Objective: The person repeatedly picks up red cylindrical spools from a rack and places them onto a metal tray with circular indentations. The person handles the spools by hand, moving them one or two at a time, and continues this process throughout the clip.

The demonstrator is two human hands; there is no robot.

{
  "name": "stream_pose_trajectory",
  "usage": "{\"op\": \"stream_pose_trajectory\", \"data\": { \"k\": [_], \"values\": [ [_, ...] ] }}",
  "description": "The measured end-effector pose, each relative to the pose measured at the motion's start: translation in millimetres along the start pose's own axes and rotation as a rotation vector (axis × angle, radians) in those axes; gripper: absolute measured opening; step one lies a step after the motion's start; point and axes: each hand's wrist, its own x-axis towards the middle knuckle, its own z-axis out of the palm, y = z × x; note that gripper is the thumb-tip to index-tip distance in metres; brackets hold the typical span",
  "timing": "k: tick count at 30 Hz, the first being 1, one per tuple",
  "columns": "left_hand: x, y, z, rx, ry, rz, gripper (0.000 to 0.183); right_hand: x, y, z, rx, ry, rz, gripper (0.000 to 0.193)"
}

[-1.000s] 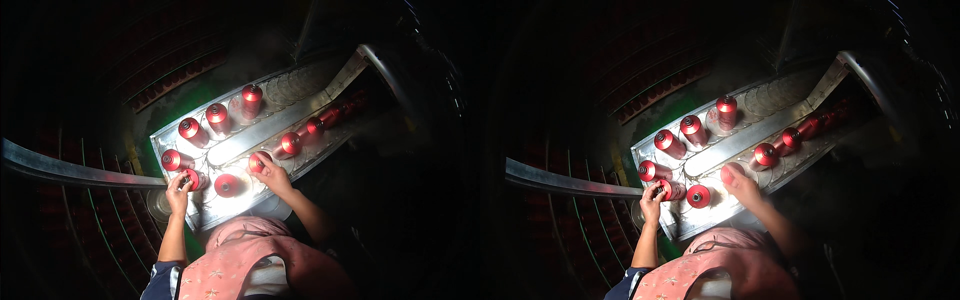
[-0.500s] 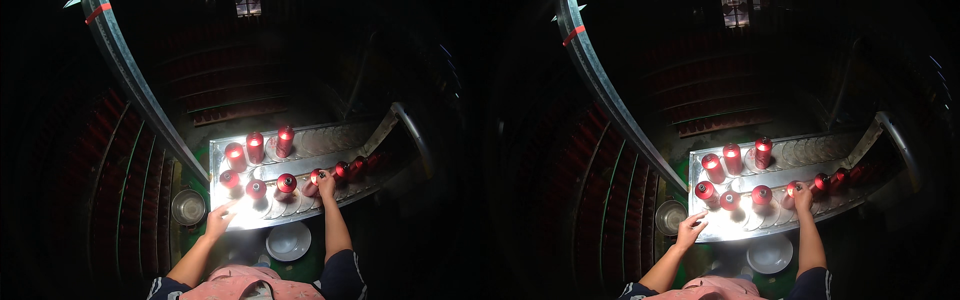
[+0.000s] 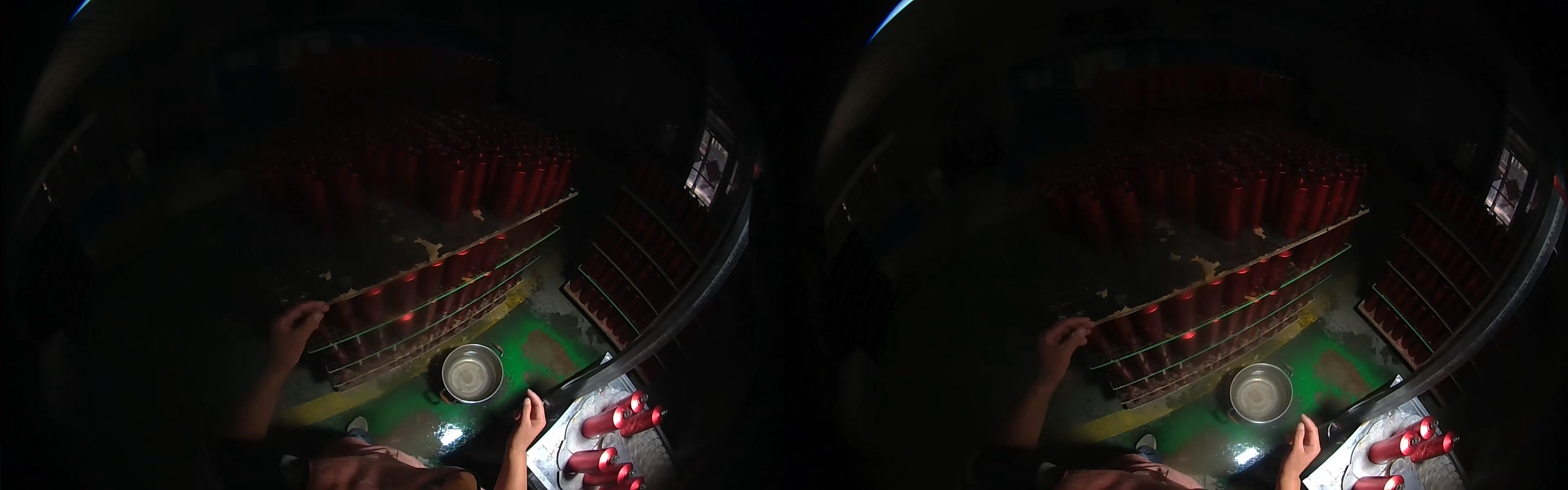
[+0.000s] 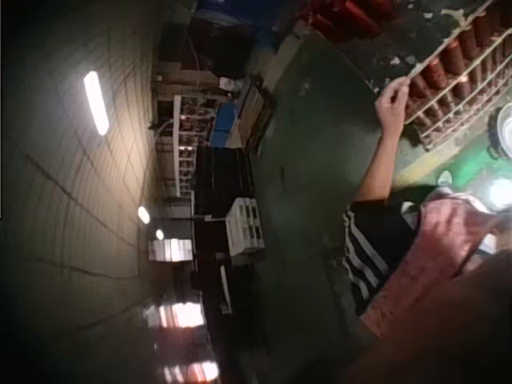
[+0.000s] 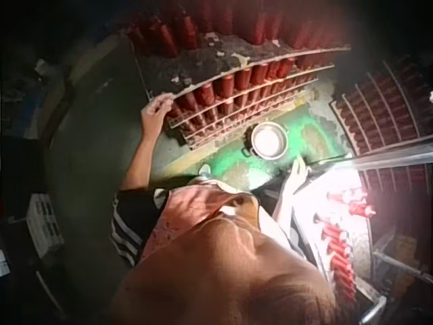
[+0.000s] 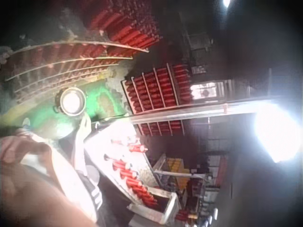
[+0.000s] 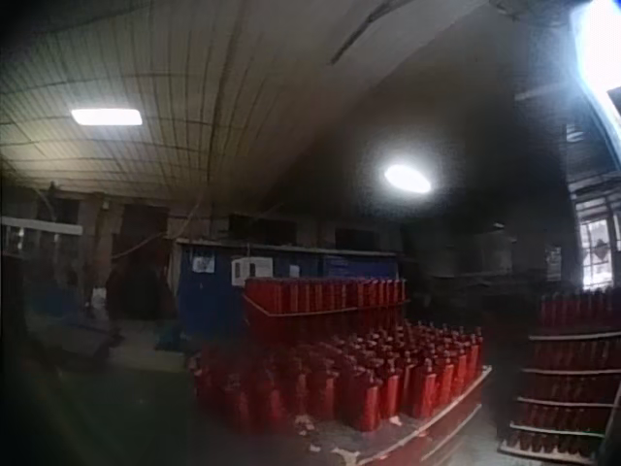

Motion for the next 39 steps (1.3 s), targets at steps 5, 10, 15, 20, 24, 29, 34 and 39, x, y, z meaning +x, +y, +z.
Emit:
{"op": "stream_pose_trajectory", "data": {
  "k": [5, 10, 15, 20, 24, 29, 34, 39],
  "values": [
    [213, 14, -80, 0.660, -0.007, 0.302, 0.048, 124, -113, 333, -0.212, -0.667, -0.593, 0.052],
    [329, -32, -58, 0.888, -0.063, 0.380, 0.059, 189, -149, 579, -0.498, -0.757, -1.057, 0.050],
    [337, -53, -54, 0.841, 0.035, 0.368, 0.053, 211, -114, 646, -0.727, -0.744, -0.927, 0.046],
    [329, -64, -57, 0.720, 0.160, 0.525, 0.043, 178, -132, 606, -0.596, -0.590, -0.836, 0.049],
    [315, -75, -50, 0.604, 0.161, 0.734, 0.039, 182, -93, 499, -0.357, -0.363, -0.892, 0.051],
    [199, -20, -72, 0.399, 0.060, 0.751, 0.035, 99, -90, 287, -0.212, -0.170, -0.648, 0.055],
    [74, -7, 32, -0.251, -0.420, 0.444, 0.041, -30, -64, 29, 0.057, 0.131, -0.162, 0.055],
    [-80, -2, 176, -0.637, -0.843, -0.066, 0.052, -166, -37, -141, 0.216, 0.523, -0.040, 0.066]
  ]
}}
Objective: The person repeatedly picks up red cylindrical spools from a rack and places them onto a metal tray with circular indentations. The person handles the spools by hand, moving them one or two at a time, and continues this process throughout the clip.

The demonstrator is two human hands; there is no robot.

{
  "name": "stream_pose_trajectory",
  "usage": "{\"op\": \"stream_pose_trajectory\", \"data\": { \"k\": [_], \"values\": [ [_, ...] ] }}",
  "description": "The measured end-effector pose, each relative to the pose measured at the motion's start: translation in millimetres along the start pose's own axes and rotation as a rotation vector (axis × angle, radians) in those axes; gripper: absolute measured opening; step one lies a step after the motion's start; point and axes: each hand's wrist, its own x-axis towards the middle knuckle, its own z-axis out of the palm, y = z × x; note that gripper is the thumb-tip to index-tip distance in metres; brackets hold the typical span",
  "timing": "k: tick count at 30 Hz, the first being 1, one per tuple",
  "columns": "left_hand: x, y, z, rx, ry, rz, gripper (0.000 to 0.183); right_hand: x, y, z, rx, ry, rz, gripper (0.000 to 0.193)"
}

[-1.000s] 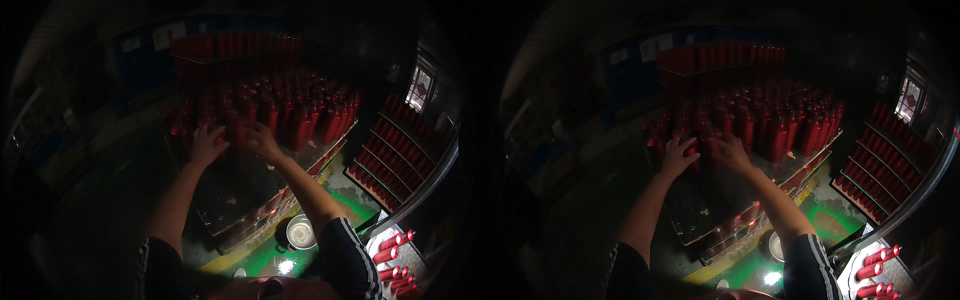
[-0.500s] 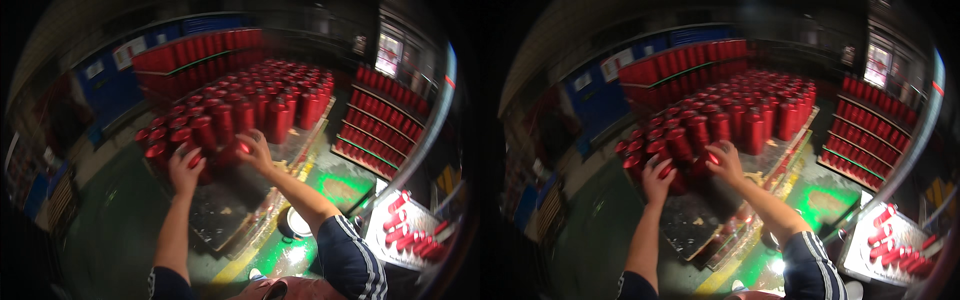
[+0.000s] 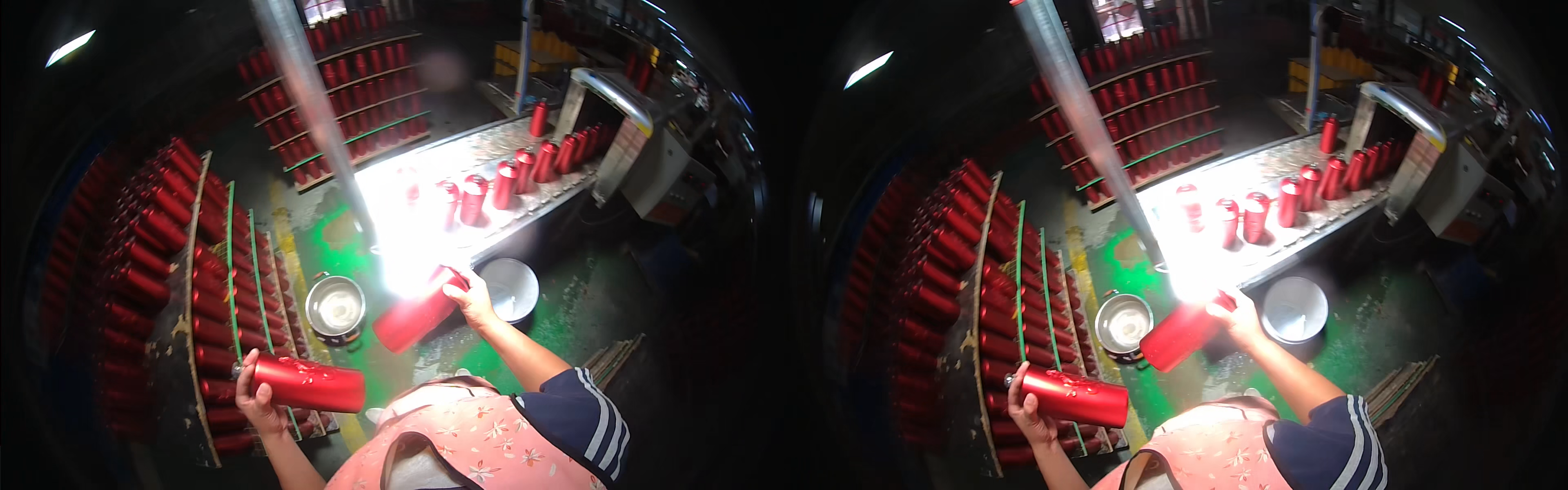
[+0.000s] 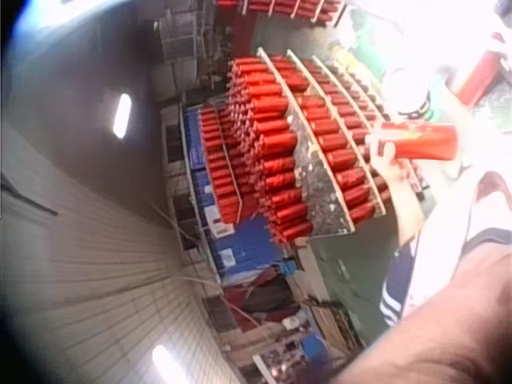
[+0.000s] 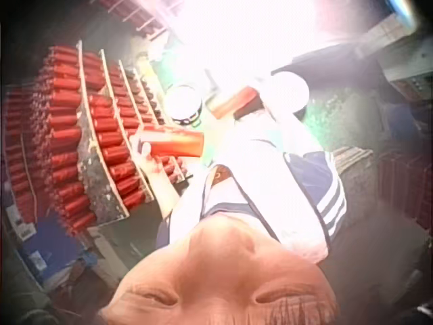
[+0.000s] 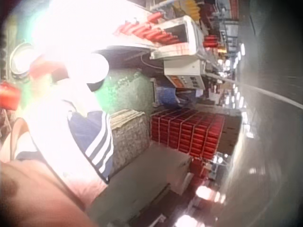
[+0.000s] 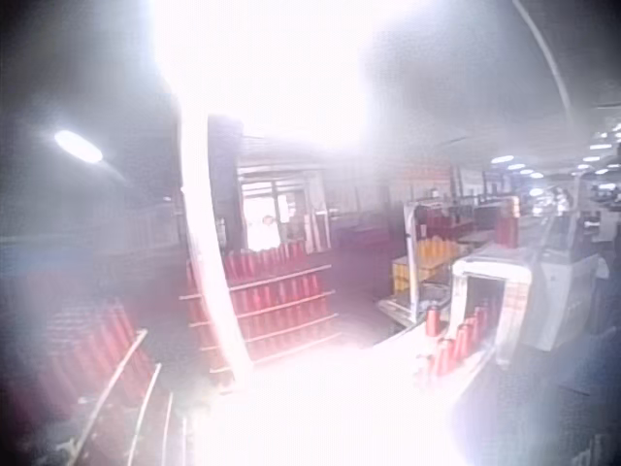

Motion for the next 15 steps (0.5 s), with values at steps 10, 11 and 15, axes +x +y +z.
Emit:
{"op": "stream_pose_trajectory", "data": {
  "k": [10, 11, 15],
  "values": [
    [-1, -246, 287, -0.417, -0.575, -0.983, 0.057, -21, 0, -247, 0.405, 0.417, 0.052, 0.054],
    [-6, -266, 307, -0.456, -0.541, -1.097, 0.053, -17, 3, -258, 0.530, 0.410, 0.104, 0.051],
    [-22, -339, 387, -0.663, -0.606, -1.399, 0.046, -2, 35, -315, 0.130, 0.437, -0.013, 0.053]
  ]
}}
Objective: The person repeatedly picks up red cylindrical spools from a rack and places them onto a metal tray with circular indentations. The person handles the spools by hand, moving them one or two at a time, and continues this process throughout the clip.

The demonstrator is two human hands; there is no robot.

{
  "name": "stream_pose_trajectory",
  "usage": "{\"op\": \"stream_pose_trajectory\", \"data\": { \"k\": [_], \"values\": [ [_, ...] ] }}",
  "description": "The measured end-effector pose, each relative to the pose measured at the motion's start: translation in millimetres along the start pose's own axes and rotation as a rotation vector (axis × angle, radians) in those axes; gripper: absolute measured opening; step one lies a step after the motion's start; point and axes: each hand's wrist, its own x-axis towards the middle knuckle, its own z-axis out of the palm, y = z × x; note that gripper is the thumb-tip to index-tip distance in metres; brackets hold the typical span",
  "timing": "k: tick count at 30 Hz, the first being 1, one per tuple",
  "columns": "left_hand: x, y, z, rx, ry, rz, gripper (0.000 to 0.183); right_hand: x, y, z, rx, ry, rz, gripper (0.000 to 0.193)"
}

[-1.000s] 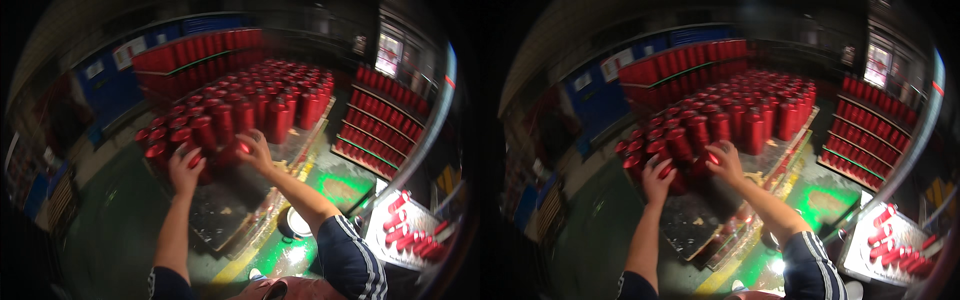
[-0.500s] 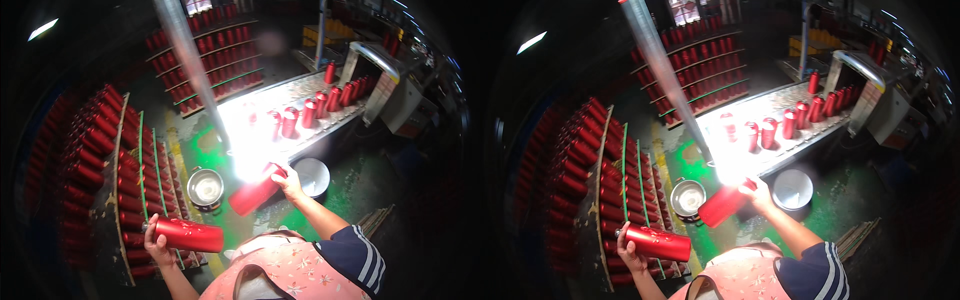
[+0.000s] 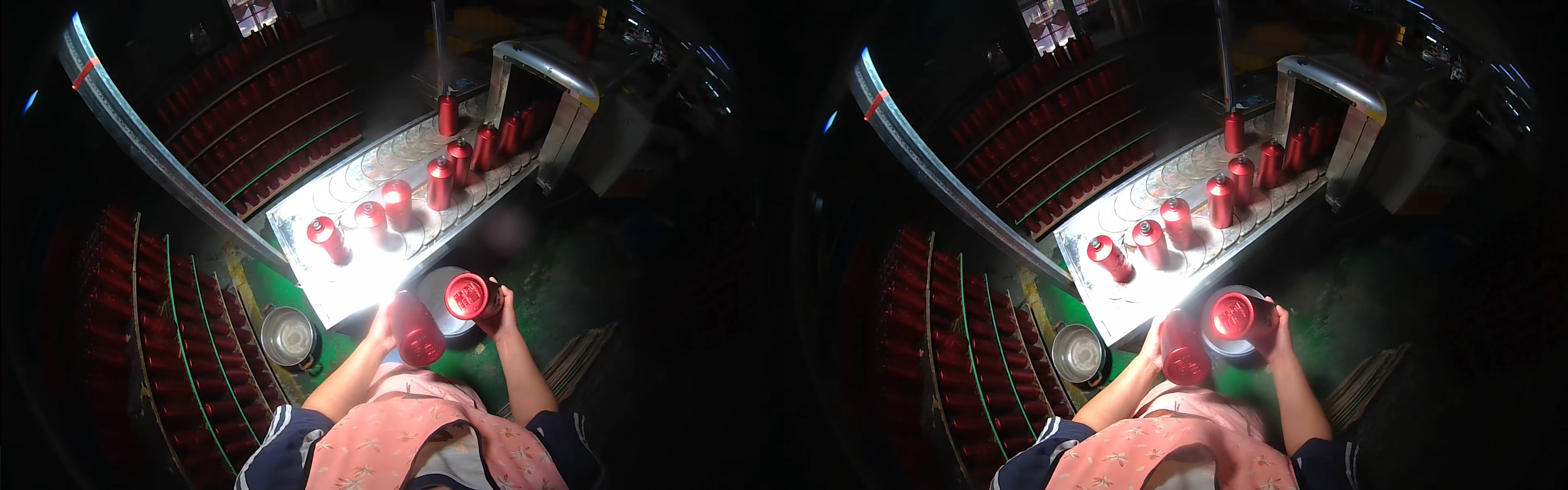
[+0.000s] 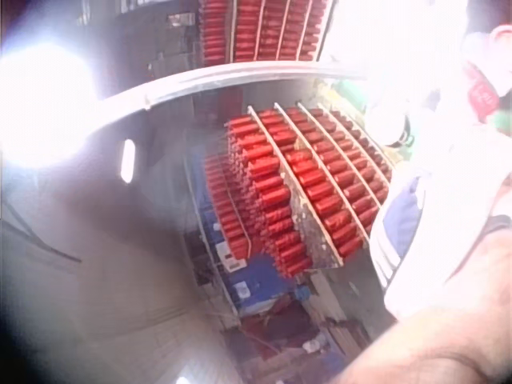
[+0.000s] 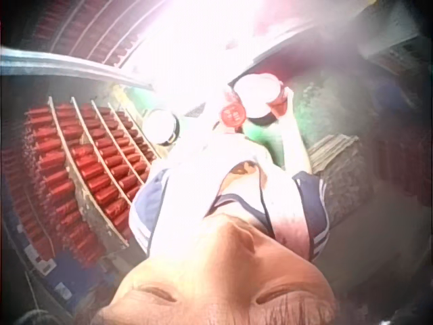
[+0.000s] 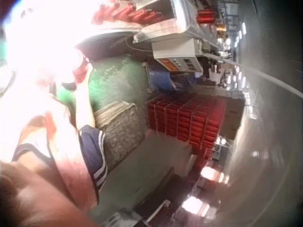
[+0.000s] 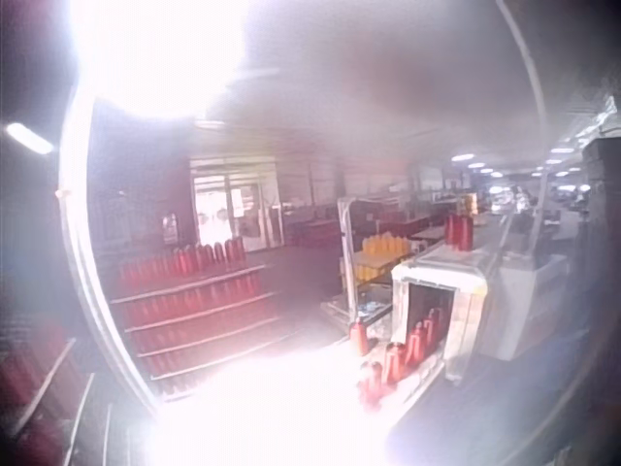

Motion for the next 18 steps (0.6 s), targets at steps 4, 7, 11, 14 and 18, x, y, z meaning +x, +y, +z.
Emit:
{"op": "stream_pose_trajectory", "data": {
  "k": [4, 7, 11, 14, 18],
  "values": [
    [87, -2, -32, 0.005, -0.217, -0.419, 0.049, 29, 2, -47, 1.180, -0.135, 0.442, 0.061],
    [112, 5, -1, 0.159, -0.380, -0.392, 0.044, 41, 4, -61, 1.455, -0.254, 0.566, 0.054],
    [152, 13, 27, -0.161, 0.053, -0.462, 0.035, 55, -13, -41, 1.535, -0.272, 0.383, 0.037],
    [194, 20, 42, -0.114, 0.144, -0.561, 0.028, 77, -8, -53, 1.539, -0.232, 0.296, 0.039],
    [246, 26, 44, -0.039, 0.125, -0.631, 0.027, 126, -5, -81, 1.543, -0.287, 0.246, 0.045]
  ]
}}
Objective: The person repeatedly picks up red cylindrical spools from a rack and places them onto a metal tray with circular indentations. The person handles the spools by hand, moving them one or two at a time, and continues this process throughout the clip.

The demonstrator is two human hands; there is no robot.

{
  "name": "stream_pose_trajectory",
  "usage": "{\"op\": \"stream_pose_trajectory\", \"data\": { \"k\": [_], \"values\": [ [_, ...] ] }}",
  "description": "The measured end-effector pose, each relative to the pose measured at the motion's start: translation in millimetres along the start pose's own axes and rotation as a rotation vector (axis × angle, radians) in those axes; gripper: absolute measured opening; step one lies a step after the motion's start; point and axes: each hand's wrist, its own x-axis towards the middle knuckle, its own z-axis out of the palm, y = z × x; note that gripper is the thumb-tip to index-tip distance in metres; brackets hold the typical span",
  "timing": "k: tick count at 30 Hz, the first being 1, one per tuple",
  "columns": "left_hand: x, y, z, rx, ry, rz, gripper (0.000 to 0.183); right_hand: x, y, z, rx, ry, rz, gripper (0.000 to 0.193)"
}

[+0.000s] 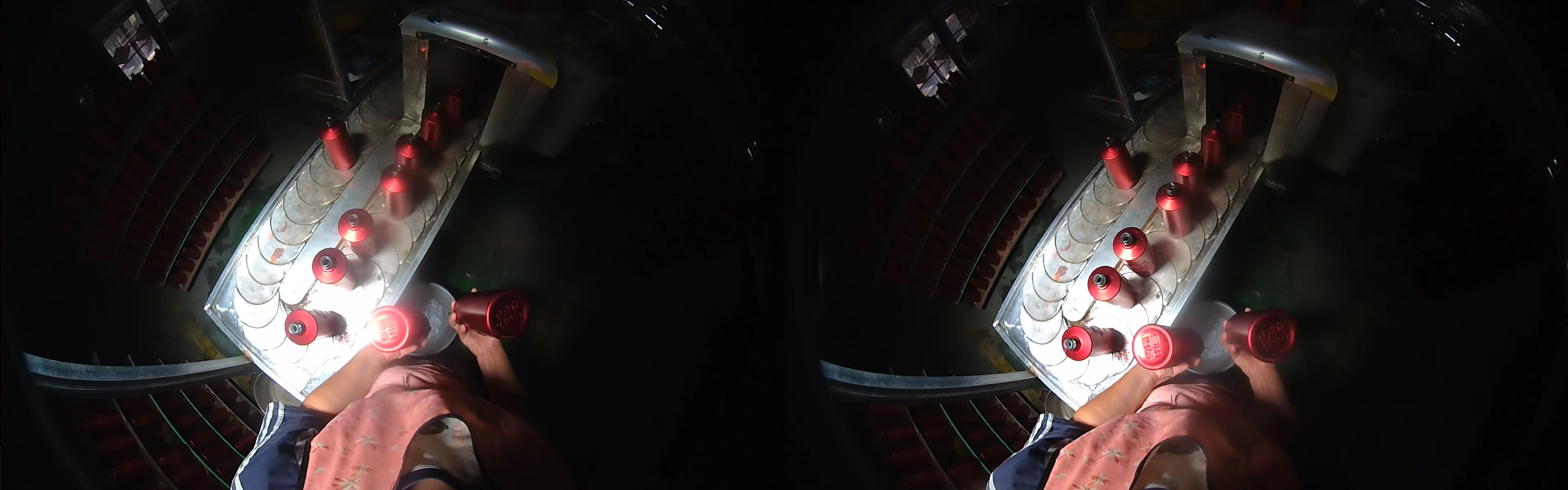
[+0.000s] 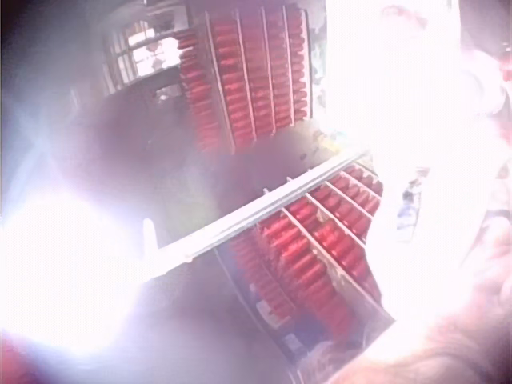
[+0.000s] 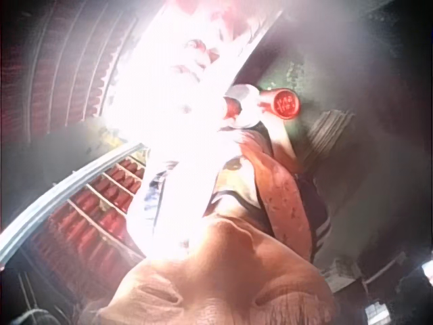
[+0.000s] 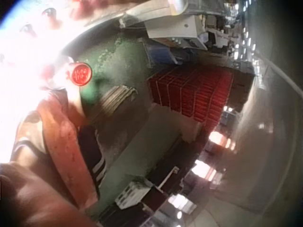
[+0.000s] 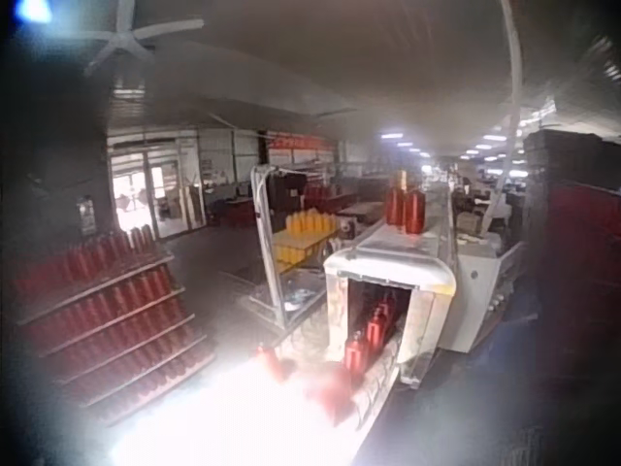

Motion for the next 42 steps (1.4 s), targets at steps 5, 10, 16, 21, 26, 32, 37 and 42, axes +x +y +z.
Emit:
{"op": "stream_pose_trajectory", "data": {
  "k": [5, 10, 16, 21, 26, 32, 37, 42],
  "values": [
    [5, 11, 33, 1.220, -0.116, 0.550, 0.027, 29, -44, -16, 0.022, 0.073, 0.026, 0.047],
    [-27, 71, 141, 0.876, 0.193, 0.366, 0.028, 57, -86, -26, 0.141, 0.141, 0.051, 0.043],
    [-111, 224, 186, 0.401, 0.383, 1.192, 0.045, 113, -178, 22, -0.216, 0.161, -0.155, 0.054],
    [-113, 337, 141, 1.128, 0.836, 1.604, 0.032, 246, -143, 219, -1.110, 0.381, -0.806, 0.054],
    [-79, 365, 100, 1.602, 1.203, 1.527, 0.031, 409, -28, 283, -2.200, 0.068, -1.098, 0.041],
    [-108, 336, 71, 1.603, 1.141, 1.553, 0.028, 544, 45, 152, -2.674, -0.013, -0.979, 0.044],
    [-147, 292, 50, 1.531, 1.211, 1.617, 0.027, 572, 86, 63, -2.823, -0.006, -0.667, 0.042],
    [-184, 210, 64, 1.228, 1.099, 1.825, 0.028, 533, 100, 88, -2.831, -0.013, -0.546, 0.044]
  ]
}}
